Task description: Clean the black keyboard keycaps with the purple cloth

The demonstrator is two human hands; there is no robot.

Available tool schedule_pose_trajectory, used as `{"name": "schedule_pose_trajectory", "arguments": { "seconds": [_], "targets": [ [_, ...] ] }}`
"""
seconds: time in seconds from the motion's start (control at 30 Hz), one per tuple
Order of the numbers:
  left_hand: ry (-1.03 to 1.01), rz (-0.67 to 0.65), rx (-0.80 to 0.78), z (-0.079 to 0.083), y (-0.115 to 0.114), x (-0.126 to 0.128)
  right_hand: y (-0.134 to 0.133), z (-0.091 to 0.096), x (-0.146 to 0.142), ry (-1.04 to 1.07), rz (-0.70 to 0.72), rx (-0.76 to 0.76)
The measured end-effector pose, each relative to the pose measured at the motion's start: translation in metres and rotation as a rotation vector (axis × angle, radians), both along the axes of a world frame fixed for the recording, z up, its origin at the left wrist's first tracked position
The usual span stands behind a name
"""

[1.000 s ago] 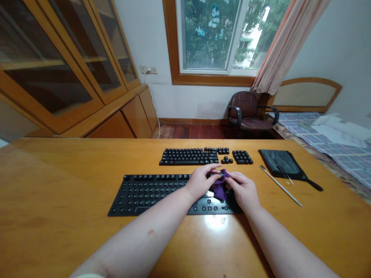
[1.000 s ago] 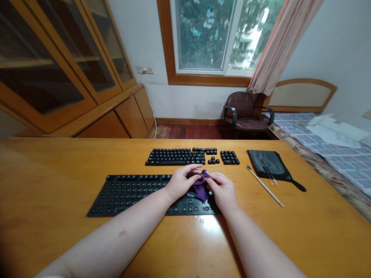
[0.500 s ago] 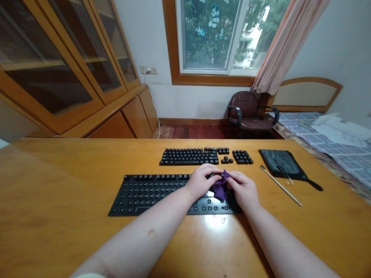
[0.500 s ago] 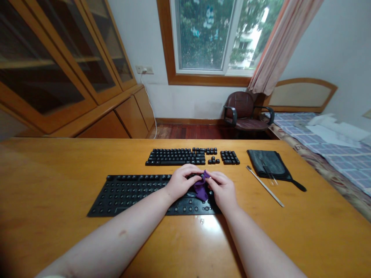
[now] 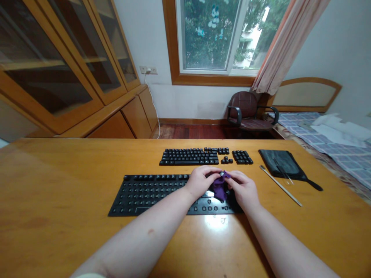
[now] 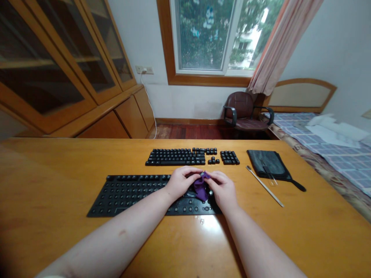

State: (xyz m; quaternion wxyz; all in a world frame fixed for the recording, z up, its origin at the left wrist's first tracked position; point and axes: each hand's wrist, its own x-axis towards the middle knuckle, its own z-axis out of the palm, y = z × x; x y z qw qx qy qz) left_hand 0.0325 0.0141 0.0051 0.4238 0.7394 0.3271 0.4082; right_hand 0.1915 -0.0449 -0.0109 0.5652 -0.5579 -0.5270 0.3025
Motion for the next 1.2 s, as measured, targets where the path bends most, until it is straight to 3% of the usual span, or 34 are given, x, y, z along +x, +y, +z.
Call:
{"name": "schedule_pose_trajectory", "arguments": {
  "seconds": [0.4, 0.67, 1.2],
  "targets": [
    [-0.037, -0.015, -0.089, -0.0006, -0.0006, 0.0013, -0.002, 0.0042, -0.0013, -0.043, 0.02, -0.008],
    [-0.024, 0.016, -0.086, -0.0014, -0.0015, 0.0024, 0.0008, -0.0013, -0.0073, 0.296, -0.073, -0.067],
    [-0.012, -0.012, -0.003, -0.0036, -0.0005, 0.001, 0.0005, 0.004, -0.0078, 0.247, -0.104, -0.031]
  ]
}}
